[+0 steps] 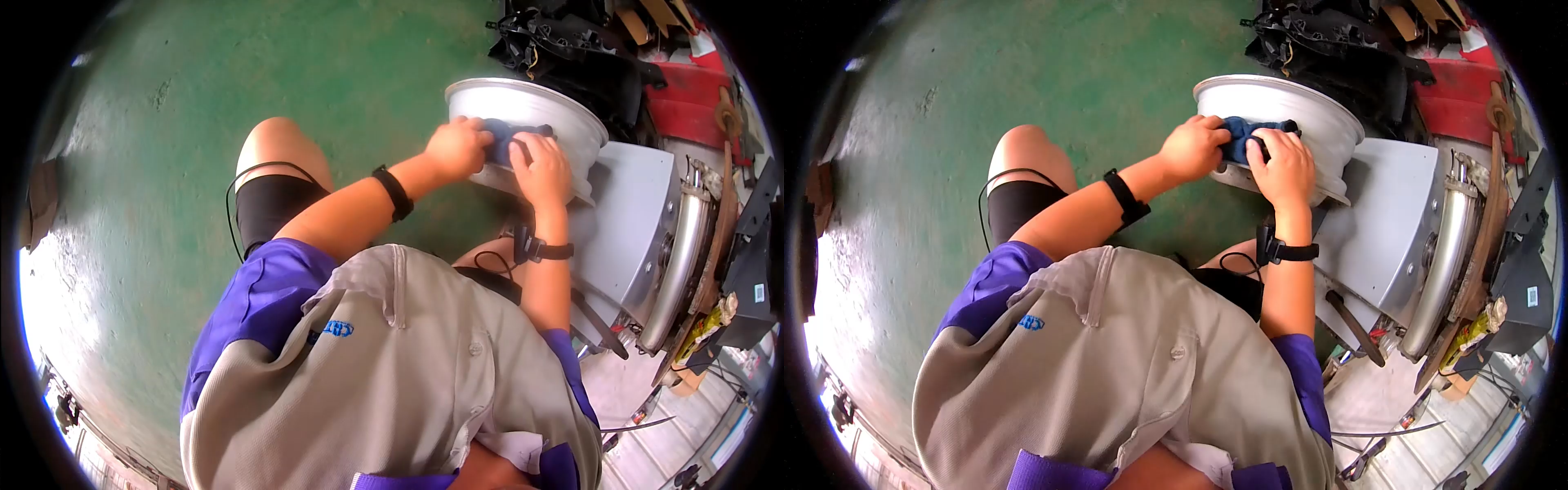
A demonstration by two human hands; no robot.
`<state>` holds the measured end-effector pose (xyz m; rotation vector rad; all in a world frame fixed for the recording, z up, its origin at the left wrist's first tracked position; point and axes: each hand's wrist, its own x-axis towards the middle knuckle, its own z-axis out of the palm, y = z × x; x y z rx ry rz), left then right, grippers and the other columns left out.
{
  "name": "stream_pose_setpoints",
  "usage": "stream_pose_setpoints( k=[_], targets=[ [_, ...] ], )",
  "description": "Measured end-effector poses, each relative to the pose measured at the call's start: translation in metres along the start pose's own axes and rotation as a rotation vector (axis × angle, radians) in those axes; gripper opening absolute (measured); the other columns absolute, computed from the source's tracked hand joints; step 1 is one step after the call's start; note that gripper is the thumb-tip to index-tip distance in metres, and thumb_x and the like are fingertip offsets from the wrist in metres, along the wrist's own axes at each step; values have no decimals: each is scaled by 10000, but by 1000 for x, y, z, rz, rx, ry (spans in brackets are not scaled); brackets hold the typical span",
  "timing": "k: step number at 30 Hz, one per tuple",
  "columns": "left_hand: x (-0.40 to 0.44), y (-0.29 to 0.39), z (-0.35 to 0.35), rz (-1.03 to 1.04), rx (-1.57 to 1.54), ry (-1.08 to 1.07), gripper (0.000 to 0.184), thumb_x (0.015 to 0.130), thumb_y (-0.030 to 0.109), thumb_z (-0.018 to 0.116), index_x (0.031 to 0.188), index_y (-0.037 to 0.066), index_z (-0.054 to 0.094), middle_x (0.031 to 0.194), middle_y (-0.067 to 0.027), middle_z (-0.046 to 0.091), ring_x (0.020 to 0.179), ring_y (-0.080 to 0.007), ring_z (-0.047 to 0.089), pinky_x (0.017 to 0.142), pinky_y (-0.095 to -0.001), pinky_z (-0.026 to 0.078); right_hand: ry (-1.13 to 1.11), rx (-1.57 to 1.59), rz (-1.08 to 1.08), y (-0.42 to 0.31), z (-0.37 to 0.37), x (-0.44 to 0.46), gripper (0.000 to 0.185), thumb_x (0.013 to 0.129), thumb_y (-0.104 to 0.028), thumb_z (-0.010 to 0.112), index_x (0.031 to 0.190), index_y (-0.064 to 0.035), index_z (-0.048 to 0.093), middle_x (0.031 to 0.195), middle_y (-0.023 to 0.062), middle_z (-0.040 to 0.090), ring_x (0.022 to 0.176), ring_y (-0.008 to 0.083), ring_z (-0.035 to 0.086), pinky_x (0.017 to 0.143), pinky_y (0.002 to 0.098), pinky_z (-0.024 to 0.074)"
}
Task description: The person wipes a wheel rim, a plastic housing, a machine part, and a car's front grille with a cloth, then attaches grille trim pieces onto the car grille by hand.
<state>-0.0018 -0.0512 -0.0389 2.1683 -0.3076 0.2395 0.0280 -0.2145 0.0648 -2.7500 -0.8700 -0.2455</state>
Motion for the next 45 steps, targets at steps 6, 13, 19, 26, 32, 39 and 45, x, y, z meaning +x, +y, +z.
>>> stream_pose_setpoints(
  k=[6,13,19,26,32,39,45],
  targets=[
    [10,-44,12,-159,3,-25,192,739,62,577,915,48,652,945,-162,627,902,-387,613,850,-456,501,-56,-133,-47,-6,2,0,279,817,-323,686,1061,-189,702,1100,2,636,1041,226,582,883,396,446],
    [59,15,5,-92,-238,125,364,762,79,629,1122,43,593,1088,-270,540,965,-437,576,876,-466,491,204,-234,139,16,20,-6,308,814,-200,645,1106,-101,658,1195,78,582,1132,305,534,993,421,418],
    [89,25,8,549,162,111,494,736,143,669,1228,156,625,1292,-137,502,1121,-348,490,958,-404,479,55,-336,346,16,25,-5,619,826,-318,626,1356,-36,475,1503,139,368,1420,335,302,1129,532,272],
    [77,-9,6,348,141,192,472,815,91,659,1272,206,620,1243,-164,545,1083,-352,555,935,-418,487,85,-217,233,11,17,-2,660,781,-343,668,1373,-105,501,1493,157,387,1391,334,353,1120,442,320],
    [40,-32,6,-47,-6,155,455,889,204,656,1334,220,560,1067,-223,588,929,-399,611,817,-439,519,38,-195,198,8,15,-4,506,795,-337,679,1277,-205,596,1479,64,427,1367,245,397,1097,548,317],
    [47,-13,11,-239,-2,67,469,877,190,638,1327,109,537,1054,-283,602,921,-435,628,817,-462,526,54,-140,221,7,12,-6,468,777,-328,690,1205,-146,630,1469,66,440,1373,228,390,1094,532,322],
    [94,42,-1,-19,93,-12,422,854,200,651,1249,70,581,1008,-286,603,876,-440,626,767,-473,529,227,-206,325,10,20,-5,571,756,-284,720,1228,-30,523,1442,167,442,1355,319,407,1082,521,343]
  ],
)
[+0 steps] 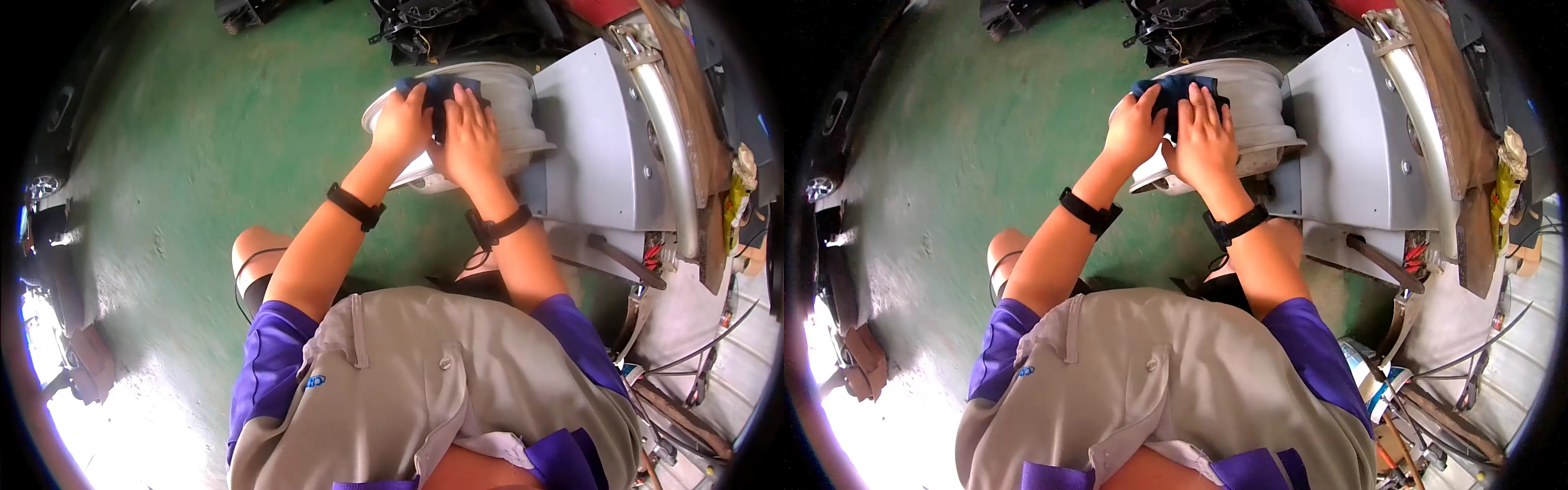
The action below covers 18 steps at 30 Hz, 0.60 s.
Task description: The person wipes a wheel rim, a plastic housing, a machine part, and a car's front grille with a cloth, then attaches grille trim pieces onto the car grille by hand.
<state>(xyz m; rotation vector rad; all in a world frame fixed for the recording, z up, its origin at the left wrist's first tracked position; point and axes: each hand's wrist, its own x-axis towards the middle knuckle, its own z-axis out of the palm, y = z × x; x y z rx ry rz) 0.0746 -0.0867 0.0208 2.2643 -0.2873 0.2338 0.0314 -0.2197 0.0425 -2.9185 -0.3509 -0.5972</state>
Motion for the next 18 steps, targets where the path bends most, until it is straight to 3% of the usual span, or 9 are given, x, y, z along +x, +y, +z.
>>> stream_pose_setpoints(
  k=[2,7,10,12,14,15,18],
  targets=[
    [13,9,-4,70,-29,-50,468,852,204,648,1291,68,557,1000,-277,600,855,-435,625,748,-470,523,52,22,40,1,4,0,591,709,-231,738,1200,2,507,1413,212,445,1348,357,406,1061,540,354],
    [24,24,14,203,-125,-55,624,848,164,653,1422,83,422,1047,-296,546,912,-454,582,785,-469,493,246,91,179,6,17,8,307,796,-122,631,1012,61,512,1168,335,565,1095,454,568,974,495,445],
    [20,12,19,274,-109,-27,630,848,135,656,1419,51,404,1029,-292,532,895,-462,562,784,-481,479,206,69,192,7,17,8,248,824,-97,595,990,67,514,1164,330,572,1086,451,576,955,474,466],
    [18,8,15,305,-108,-14,609,846,130,660,1396,28,421,1019,-287,537,886,-459,565,776,-482,480,244,49,133,6,14,7,295,763,-75,631,996,61,513,1193,308,568,1116,446,566,964,465,467],
    [9,4,4,232,-102,-50,549,829,181,694,1307,-8,501,983,-283,595,867,-452,598,763,-474,501,208,57,79,7,8,5,328,724,-58,648,1002,54,514,1211,291,568,1132,440,561,969,467,466],
    [5,-1,1,190,-90,-71,543,823,198,704,1288,-13,518,971,-281,614,864,-451,609,763,-470,507,180,65,91,6,5,4,380,672,-40,669,1024,5,533,1240,234,576,1164,405,558,978,446,469],
    [-10,-16,-11,30,-50,-157,549,811,302,735,1214,-39,580,978,-285,663,893,-427,653,790,-441,525,136,149,20,6,-2,3,362,664,-44,683,1005,-45,559,1248,182,589,1187,362,557,983,418,470]
  ],
)
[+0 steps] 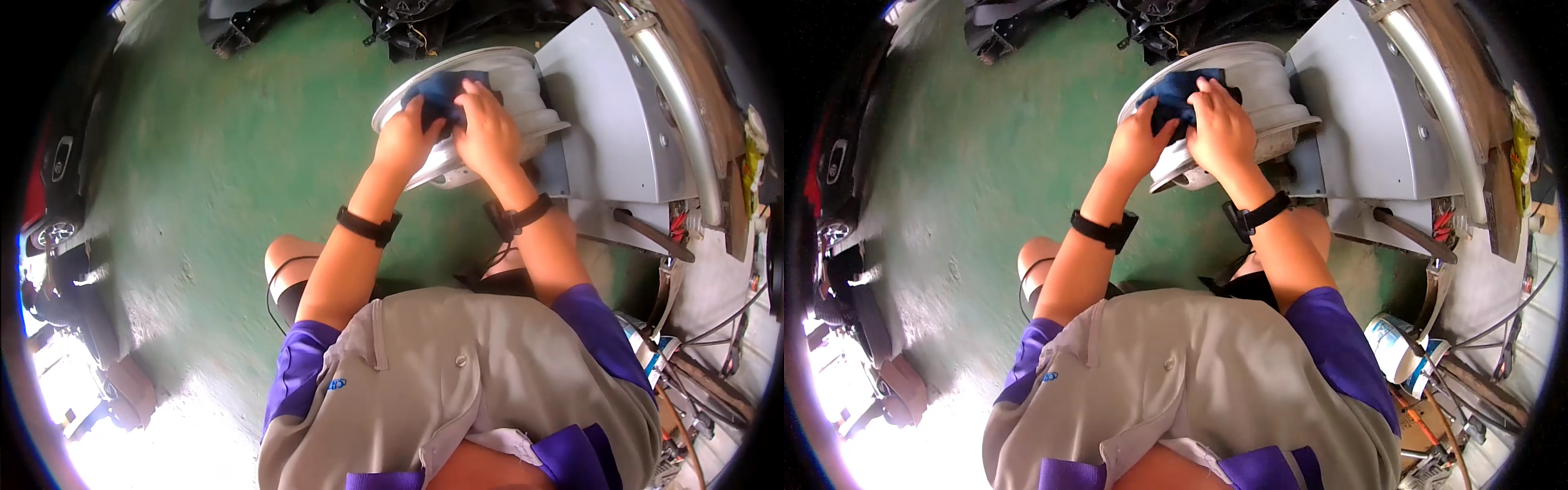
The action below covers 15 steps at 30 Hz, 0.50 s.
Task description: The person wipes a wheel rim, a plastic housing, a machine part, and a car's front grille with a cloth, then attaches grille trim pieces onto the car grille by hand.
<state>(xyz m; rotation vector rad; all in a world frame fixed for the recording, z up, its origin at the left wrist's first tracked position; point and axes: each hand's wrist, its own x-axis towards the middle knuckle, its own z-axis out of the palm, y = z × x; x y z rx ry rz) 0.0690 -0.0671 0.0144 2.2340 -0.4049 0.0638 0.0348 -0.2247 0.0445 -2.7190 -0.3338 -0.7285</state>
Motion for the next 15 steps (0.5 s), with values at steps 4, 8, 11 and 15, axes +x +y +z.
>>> stream_pose_setpoints(
  k=[4,8,11,15],
  targets=[
    [-16,-8,-29,-113,-77,-156,534,829,345,727,1168,-52,616,999,-256,679,919,-342,681,820,-382,521,-17,138,-13,-2,-2,-2,338,706,-55,682,1032,-107,605,1144,89,660,1114,281,613,902,390,517],
    [-17,-9,-26,-40,-285,-80,459,834,180,701,1240,3,580,1065,-198,671,970,-312,663,859,-367,513,-85,430,245,-1,-10,-3,331,840,-89,665,1165,-113,605,1131,91,667,1032,268,646,842,342,517],
    [-10,30,-24,100,-539,8,541,842,63,682,1340,14,476,1111,-141,632,994,-215,624,864,-316,502,251,769,409,11,-28,9,338,905,-263,666,1163,-64,579,1029,167,682,966,295,668,835,356,507],
    [-6,110,-30,186,-552,-24,616,840,-60,593,1406,36,369,1031,-111,614,946,-144,596,817,-255,490,448,684,684,36,-95,4,378,920,-322,657,1126,-13,586,986,127,691,903,207,653,816,331,503]
  ],
)
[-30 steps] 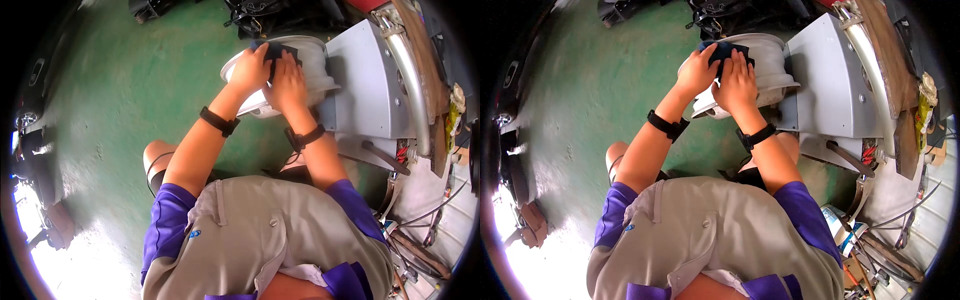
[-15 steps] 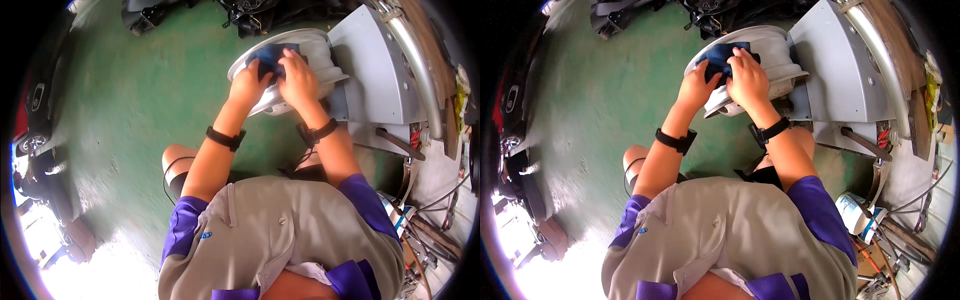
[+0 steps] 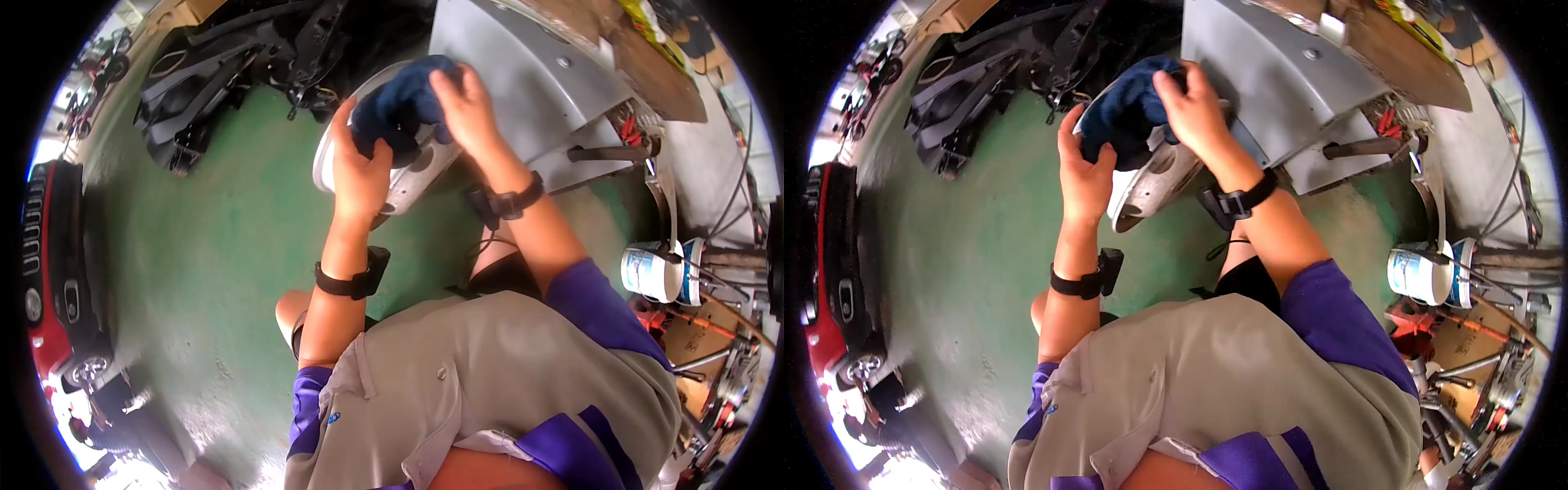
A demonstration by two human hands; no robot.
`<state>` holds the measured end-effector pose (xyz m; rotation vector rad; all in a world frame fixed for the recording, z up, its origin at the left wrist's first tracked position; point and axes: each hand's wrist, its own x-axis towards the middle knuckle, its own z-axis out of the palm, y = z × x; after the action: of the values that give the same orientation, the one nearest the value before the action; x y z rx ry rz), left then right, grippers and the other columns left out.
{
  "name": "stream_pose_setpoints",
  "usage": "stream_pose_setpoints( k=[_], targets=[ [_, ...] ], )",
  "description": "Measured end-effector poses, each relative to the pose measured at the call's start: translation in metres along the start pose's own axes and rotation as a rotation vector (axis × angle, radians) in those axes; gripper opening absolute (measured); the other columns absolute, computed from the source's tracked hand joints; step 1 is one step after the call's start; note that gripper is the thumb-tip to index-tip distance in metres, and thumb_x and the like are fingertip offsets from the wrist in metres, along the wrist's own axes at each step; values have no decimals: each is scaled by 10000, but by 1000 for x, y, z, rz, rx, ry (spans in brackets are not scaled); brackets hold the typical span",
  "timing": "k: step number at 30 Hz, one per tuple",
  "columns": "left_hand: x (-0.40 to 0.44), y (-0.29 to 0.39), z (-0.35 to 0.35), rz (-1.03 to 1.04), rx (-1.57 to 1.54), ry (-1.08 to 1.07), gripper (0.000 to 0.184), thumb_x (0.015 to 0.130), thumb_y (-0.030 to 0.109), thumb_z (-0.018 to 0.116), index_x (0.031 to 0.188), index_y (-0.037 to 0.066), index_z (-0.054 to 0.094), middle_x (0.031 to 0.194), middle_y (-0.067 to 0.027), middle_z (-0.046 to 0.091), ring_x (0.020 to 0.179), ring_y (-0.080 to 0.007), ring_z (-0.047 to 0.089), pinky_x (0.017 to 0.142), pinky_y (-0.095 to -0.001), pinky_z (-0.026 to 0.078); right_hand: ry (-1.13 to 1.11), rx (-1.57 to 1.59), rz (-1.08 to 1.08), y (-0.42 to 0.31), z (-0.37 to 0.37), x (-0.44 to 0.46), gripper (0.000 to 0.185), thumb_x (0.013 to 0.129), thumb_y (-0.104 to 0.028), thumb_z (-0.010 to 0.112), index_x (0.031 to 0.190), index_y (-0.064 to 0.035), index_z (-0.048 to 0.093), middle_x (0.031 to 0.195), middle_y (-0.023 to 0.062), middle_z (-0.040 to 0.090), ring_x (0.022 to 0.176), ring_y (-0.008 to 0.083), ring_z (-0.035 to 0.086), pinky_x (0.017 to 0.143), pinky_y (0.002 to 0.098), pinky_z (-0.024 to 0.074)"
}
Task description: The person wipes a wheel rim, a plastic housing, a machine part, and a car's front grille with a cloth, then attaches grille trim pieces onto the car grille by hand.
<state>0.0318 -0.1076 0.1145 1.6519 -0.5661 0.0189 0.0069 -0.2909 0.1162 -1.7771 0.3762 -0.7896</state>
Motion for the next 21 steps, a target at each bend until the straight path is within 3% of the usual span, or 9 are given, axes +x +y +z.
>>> stream_pose_setpoints(
  k=[3,7,9,10,11,12,13,16,21],
  targets=[
    [4,23,37,-144,-192,-52,492,858,-43,573,1328,25,443,1035,-97,610,921,-136,589,821,-253,475,91,33,103,2,-62,12,375,914,-316,677,1128,-22,587,956,60,671,862,151,605,816,305,492],
    [34,20,100,162,-219,-97,315,942,52,583,1245,-4,516,1040,-70,596,972,-123,542,865,-255,452,321,-228,-120,-2,-144,23,431,906,-248,689,1228,-26,511,1022,95,632,912,180,585,847,336,477],
    [48,39,134,72,-353,-239,360,964,90,578,1311,55,489,1022,-85,593,913,-126,544,813,-258,475,416,-207,-197,-2,-172,29,432,901,-212,687,1227,2,499,1113,149,608,1002,239,576,879,369,458],
    [60,27,164,220,-218,-242,396,954,91,592,1335,92,484,991,-82,585,885,-124,537,776,-260,483,542,-552,-155,-1,-184,28,454,888,-170,685,1237,35,480,1193,228,562,1087,342,549,933,427,430],
    [63,33,180,218,-175,-303,458,909,97,628,1343,88,481,1068,-154,577,929,-216,571,800,-312,501,587,-862,-365,5,-191,28,419,870,-140,676,1223,18,515,1251,290,506,1156,407,500,967,467,403],
    [67,38,195,218,-132,-364,522,864,103,663,1351,84,477,1145,-227,569,973,-308,605,824,-364,519,455,-989,-434,9,-196,24,385,880,-169,653,1206,4,544,1250,287,508,1164,414,493,972,480,399],
    [71,19,220,464,-79,-345,552,827,68,649,1351,54,473,1270,-284,501,1082,-426,551,893,-418,511,320,-1112,-504,13,-200,21,358,890,-198,629,1189,-10,573,1248,284,510,1172,420,486,977,493,395],
    [49,0,262,332,41,-402,594,803,30,613,1370,19,437,1326,-282,461,1179,-482,450,952,-444,490,275,-1511,-448,39,-196,13,345,918,-295,563,1132,-31,628,1210,254,547,1149,411,517,968,498,410],
    [46,-2,278,309,87,-386,651,782,10,598,1396,16,381,1386,-275,404,1226,-507,383,956,-465,491,132,-1327,-367,49,-201,60,315,910,-273,514,1003,0,641,1004,260,635,988,441,598,876,511,470]
  ],
)
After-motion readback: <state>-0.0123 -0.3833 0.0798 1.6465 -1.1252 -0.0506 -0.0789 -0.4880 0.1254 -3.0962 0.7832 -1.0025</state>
